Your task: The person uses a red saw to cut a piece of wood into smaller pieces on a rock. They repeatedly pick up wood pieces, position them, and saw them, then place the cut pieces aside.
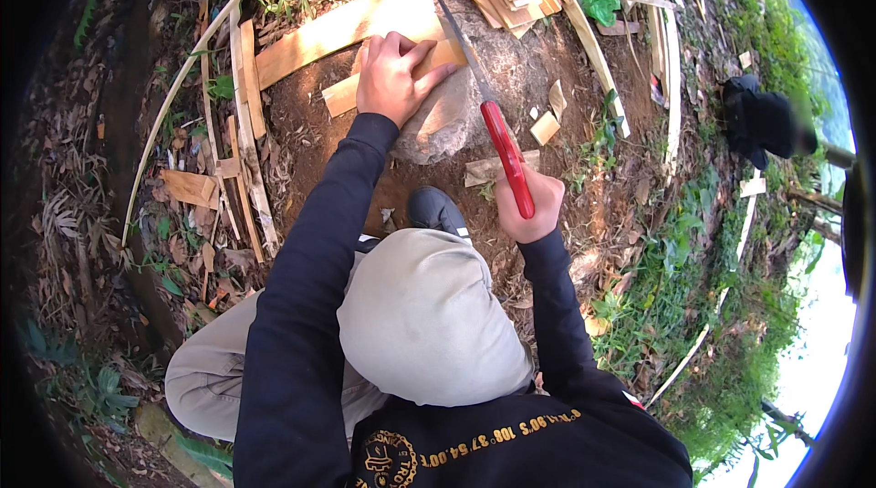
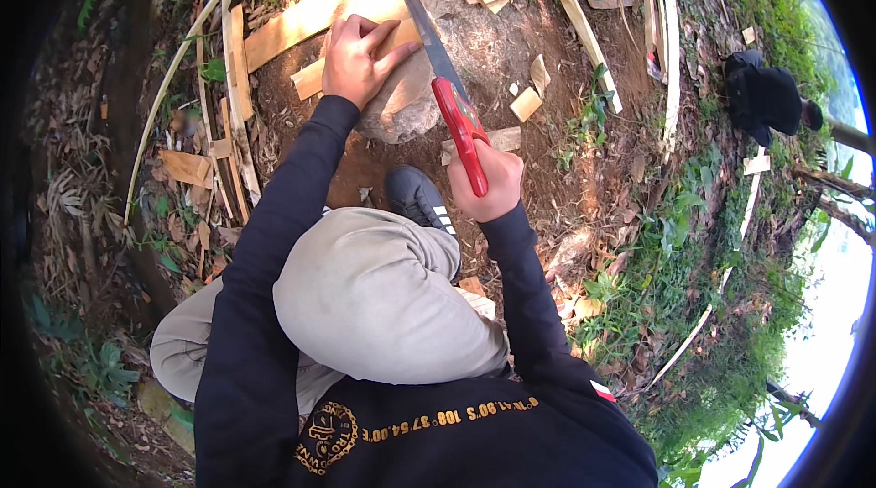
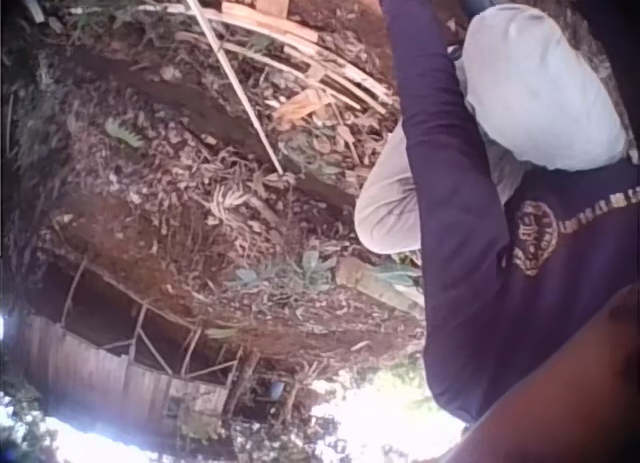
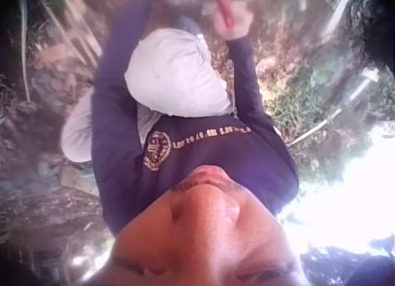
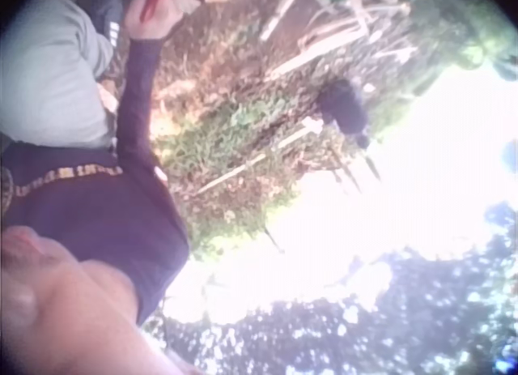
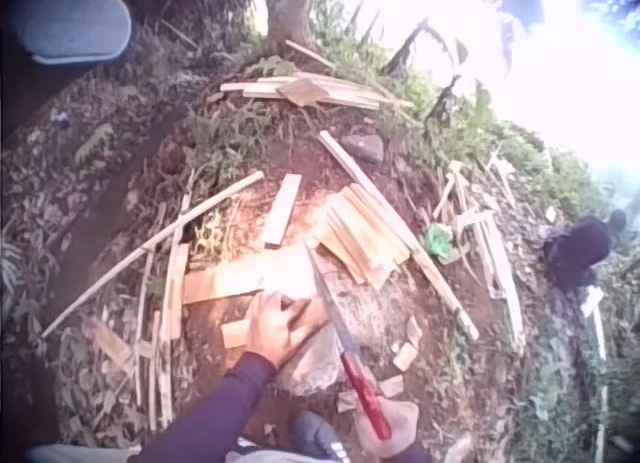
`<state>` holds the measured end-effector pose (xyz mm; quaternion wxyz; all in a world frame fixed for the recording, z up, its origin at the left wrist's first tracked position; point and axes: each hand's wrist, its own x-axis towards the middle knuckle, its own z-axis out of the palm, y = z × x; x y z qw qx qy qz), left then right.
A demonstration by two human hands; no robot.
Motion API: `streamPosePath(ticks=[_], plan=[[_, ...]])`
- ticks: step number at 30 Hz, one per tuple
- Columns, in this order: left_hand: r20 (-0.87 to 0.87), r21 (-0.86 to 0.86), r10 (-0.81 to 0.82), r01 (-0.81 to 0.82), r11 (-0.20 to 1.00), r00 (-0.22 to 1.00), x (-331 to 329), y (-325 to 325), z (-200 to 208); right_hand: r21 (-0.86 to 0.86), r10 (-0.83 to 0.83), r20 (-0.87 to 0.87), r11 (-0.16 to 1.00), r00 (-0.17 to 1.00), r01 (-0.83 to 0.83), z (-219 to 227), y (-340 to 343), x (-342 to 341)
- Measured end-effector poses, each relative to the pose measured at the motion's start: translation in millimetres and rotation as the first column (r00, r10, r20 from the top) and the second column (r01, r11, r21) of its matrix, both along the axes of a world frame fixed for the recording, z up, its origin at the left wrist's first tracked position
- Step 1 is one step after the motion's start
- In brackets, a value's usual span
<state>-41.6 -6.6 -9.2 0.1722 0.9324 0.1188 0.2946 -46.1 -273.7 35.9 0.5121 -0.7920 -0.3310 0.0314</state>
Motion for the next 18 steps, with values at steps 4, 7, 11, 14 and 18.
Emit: streamPosePath(ticks=[4, 7, 11, 14, 18], plan=[[-0.001, -0.009, -0.025, 0.025, 1.0, 1.0, 0, -4, 4, 0.012, -0.015, -0.028, 1.0, 0.999, 0.015, 5, -3, -2], [-0.025, -0.018, -0.028, 0.028, 0.999, 0.999, -3, -3, 2, -0.005, 0.029, -0.125, 1.0, 0.992, -0.03, 9, 6, 13], [-0.047, -0.018, -0.036, 0.035, 0.999, 0.998, -1, -5, 4, -0.022, -0.005, -0.064, 1.0, 0.998, 0.004, 10, -11, 3], [-0.075, -0.045, -0.009, 0.006, 0.999, 0.997, 4, 1, 11, -0.007, 0.017, -0.058, 1.0, 0.998, -0.018, 0, 4, 15], [-0.05, -0.055, -0.015, 0.013, 0.998, 0.999, 2, -8, 14, 0.019, -0.031, -0.149, 0.999, 0.988, 0.035, 6, -5, 12]])
